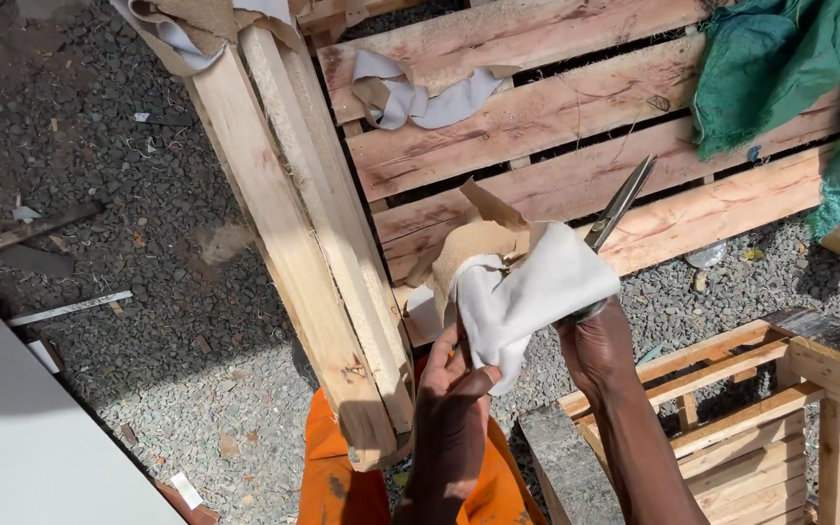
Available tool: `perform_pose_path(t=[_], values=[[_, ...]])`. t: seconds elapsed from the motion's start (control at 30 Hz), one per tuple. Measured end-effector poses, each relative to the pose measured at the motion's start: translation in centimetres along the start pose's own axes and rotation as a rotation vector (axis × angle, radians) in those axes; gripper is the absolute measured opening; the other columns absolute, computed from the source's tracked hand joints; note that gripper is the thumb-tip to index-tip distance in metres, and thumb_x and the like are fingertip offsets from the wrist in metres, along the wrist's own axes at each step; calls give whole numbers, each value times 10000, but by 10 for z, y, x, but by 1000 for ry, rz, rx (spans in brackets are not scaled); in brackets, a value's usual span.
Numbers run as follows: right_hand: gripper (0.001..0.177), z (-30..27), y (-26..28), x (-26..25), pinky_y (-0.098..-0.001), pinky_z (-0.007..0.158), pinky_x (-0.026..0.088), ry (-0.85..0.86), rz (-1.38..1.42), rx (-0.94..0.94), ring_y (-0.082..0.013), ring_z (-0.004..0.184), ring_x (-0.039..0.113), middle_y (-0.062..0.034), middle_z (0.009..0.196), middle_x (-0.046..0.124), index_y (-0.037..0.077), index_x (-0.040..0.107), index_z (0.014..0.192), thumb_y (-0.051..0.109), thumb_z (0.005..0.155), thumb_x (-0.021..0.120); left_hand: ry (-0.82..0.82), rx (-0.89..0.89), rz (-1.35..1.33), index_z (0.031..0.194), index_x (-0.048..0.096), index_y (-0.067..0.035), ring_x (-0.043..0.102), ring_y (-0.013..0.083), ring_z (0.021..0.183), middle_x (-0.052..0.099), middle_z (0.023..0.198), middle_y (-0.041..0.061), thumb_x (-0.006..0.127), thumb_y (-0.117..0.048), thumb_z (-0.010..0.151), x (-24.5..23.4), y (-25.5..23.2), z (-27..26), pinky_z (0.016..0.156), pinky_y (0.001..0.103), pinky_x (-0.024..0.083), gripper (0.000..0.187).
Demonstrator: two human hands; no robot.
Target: Cutting long strips of burlap and white fabric using scissors while working on a wooden frame.
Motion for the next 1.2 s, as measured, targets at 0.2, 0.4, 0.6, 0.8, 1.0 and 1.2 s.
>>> perform_pose_path(t=[0.2, 0.4, 0.6, 0.8, 1.0, 1.2], values=[[355, -36, 19, 43, -392, 795, 595, 0, -181, -47, -238, 838, 678, -122, 1007, 709, 22, 637, 1069, 259, 831, 750, 105, 162, 192, 1600, 289, -113, 598, 316, 1305, 627, 1452, 193, 639, 38, 703, -30, -86, -4, 1100, 521, 478, 974], [329, -49, -37, 50, -505, 1084, 408, 345, -87, -240, -374, 1181, 700, -287, 1243, 735, 54, 543, 1060, 344, 951, 655, -209, -62, 861, 1121, 757, -180, 617, 120, 794, 645, 902, 18, 510, -235, 864, -52, -99, -22, 551, 252, 513, 361], [750, -80, -47, 59, -409, 1140, 416, 664, -286, -61, -217, 1319, 592, -35, 1317, 624, 126, 555, 1230, 545, 685, 853, -14, 203, 872, 1341, 605, -135, 769, 203, 1004, 808, 1120, 79, 481, -144, 836, -79, -102, -21, 856, 335, 627, 520], [736, -52, -60, 93, -228, 580, 676, 616, -912, -40, -303, 1269, 659, -157, 1474, 570, 58, 510, 1423, -255, 764, 410, 574, 304, -509, 1623, 327, -137, 470, 424, 1390, 444, 1580, 167, 673, -430, 938, -24, -234, -73, 1116, 612, 432, 822], [204, -58, -22, 113, -417, 870, 598, 675, -636, -214, -214, 1107, 672, -16, 1008, 642, 218, 561, 976, 216, 841, 713, 25, 958, 72, 1385, 625, -38, 693, 250, 1377, 690, 1425, 95, 802, -195, 890, -77, -324, -46, 1274, 415, 599, 548], [273, -132, -17, 96, -312, 763, 580, 675, -778, -40, -158, 767, 656, 3, 800, 649, 173, 631, 884, 338, 797, 830, 85, 1216, 274, 1334, 666, -77, 615, 249, 1440, 647, 1446, 88, 784, -253, 1020, -129, -356, -46, 1342, 408, 510, 379]])
Point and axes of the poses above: each hand's wrist, its own z-axis towards the middle knuckle, its own x-axis out of the palm, y = z × x, the point moved 1 cm from there along z, towards the middle knuckle
